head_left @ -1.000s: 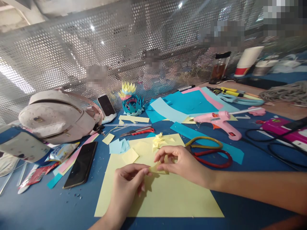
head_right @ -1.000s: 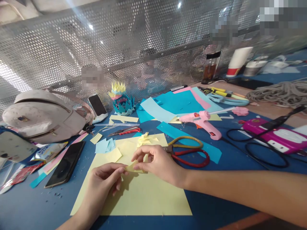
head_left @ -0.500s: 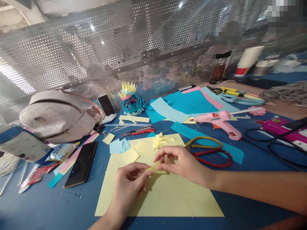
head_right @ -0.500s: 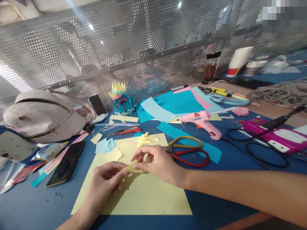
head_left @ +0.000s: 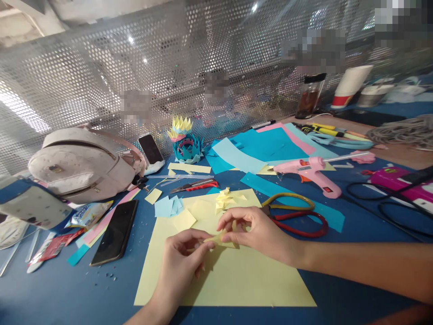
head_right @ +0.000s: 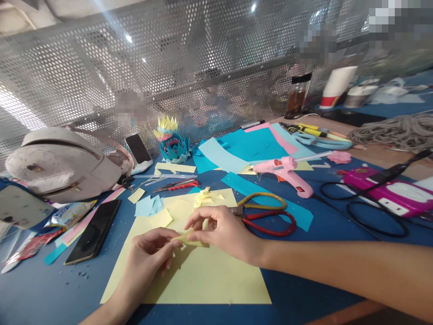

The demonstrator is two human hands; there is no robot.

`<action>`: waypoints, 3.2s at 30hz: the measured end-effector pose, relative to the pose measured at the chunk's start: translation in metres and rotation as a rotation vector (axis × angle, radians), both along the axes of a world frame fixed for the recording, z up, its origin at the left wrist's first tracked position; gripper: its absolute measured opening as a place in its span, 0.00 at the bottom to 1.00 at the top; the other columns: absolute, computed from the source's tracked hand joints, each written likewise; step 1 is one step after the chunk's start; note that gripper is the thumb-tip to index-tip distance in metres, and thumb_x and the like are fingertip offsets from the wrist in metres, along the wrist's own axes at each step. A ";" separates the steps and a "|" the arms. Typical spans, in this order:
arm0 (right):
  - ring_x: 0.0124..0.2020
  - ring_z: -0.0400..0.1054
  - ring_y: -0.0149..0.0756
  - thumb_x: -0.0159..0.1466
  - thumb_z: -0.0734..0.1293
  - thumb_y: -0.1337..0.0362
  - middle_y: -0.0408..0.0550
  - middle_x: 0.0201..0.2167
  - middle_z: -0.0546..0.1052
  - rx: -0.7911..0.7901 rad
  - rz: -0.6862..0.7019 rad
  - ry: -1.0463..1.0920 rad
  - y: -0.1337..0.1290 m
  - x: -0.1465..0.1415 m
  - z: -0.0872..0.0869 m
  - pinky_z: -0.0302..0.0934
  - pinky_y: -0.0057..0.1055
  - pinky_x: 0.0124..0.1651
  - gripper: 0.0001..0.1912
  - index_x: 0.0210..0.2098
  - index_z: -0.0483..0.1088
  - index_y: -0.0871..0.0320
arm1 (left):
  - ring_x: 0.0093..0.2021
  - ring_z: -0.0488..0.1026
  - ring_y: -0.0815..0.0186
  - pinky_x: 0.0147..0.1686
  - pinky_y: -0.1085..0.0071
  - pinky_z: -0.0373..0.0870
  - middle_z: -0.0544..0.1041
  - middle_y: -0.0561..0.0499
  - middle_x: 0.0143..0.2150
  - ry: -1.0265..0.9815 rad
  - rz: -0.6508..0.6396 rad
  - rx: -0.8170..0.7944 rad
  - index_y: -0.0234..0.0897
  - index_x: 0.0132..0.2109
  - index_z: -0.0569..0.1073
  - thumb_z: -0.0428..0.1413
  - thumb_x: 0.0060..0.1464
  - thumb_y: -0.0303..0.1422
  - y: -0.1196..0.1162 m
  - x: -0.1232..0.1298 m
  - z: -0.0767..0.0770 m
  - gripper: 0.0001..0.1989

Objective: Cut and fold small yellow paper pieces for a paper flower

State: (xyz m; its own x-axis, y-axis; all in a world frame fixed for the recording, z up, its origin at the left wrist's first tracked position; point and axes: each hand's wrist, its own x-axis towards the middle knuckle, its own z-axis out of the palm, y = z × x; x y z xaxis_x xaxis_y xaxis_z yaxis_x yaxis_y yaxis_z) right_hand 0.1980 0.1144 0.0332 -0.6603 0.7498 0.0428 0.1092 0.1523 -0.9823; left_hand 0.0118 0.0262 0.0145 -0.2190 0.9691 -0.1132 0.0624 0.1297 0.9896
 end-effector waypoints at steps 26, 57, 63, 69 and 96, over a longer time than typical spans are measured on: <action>0.25 0.59 0.28 0.60 0.74 0.56 0.40 0.25 0.71 0.075 0.040 -0.096 0.003 0.002 -0.008 0.53 0.24 0.27 0.11 0.35 0.77 0.58 | 0.34 0.82 0.59 0.32 0.75 0.74 0.84 0.45 0.30 -0.040 -0.103 -0.064 0.32 0.37 0.83 0.68 0.49 0.46 -0.002 0.003 0.009 0.19; 0.25 0.60 0.30 0.57 0.76 0.55 0.41 0.22 0.71 0.069 0.088 -0.113 0.001 0.000 -0.001 0.53 0.26 0.27 0.14 0.27 0.74 0.59 | 0.28 0.72 0.67 0.29 0.76 0.63 0.80 0.46 0.28 0.184 -0.365 -0.045 0.32 0.30 0.80 0.60 0.57 0.48 -0.001 0.000 0.008 0.21; 0.25 0.60 0.29 0.57 0.75 0.56 0.41 0.22 0.71 0.086 0.088 -0.125 0.001 0.000 -0.001 0.52 0.25 0.26 0.13 0.27 0.74 0.59 | 0.27 0.69 0.68 0.28 0.76 0.61 0.79 0.46 0.27 0.204 -0.381 -0.052 0.32 0.29 0.79 0.58 0.57 0.47 -0.001 0.000 0.009 0.21; 0.24 0.59 0.28 0.57 0.75 0.58 0.41 0.21 0.71 0.079 0.101 -0.130 0.001 0.000 -0.002 0.51 0.25 0.26 0.12 0.26 0.74 0.60 | 0.27 0.69 0.68 0.29 0.76 0.61 0.78 0.48 0.26 0.212 -0.405 -0.046 0.32 0.27 0.78 0.58 0.58 0.45 0.000 0.000 0.011 0.20; 0.26 0.60 0.30 0.58 0.76 0.50 0.44 0.25 0.75 0.029 0.119 -0.049 0.004 0.002 -0.004 0.52 0.27 0.28 0.16 0.30 0.79 0.58 | 0.27 0.72 0.67 0.30 0.76 0.66 0.77 0.48 0.25 0.183 -0.407 0.048 0.33 0.27 0.80 0.57 0.62 0.51 0.001 -0.003 0.011 0.26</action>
State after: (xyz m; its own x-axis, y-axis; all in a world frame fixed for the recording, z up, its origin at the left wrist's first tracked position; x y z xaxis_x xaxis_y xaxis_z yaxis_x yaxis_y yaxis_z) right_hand 0.1998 0.1186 0.0296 -0.7464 0.6648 0.0295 0.1359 0.1957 -0.9712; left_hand 0.0091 0.0270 0.0253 0.1688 0.9838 -0.0610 0.2734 0.0128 0.9618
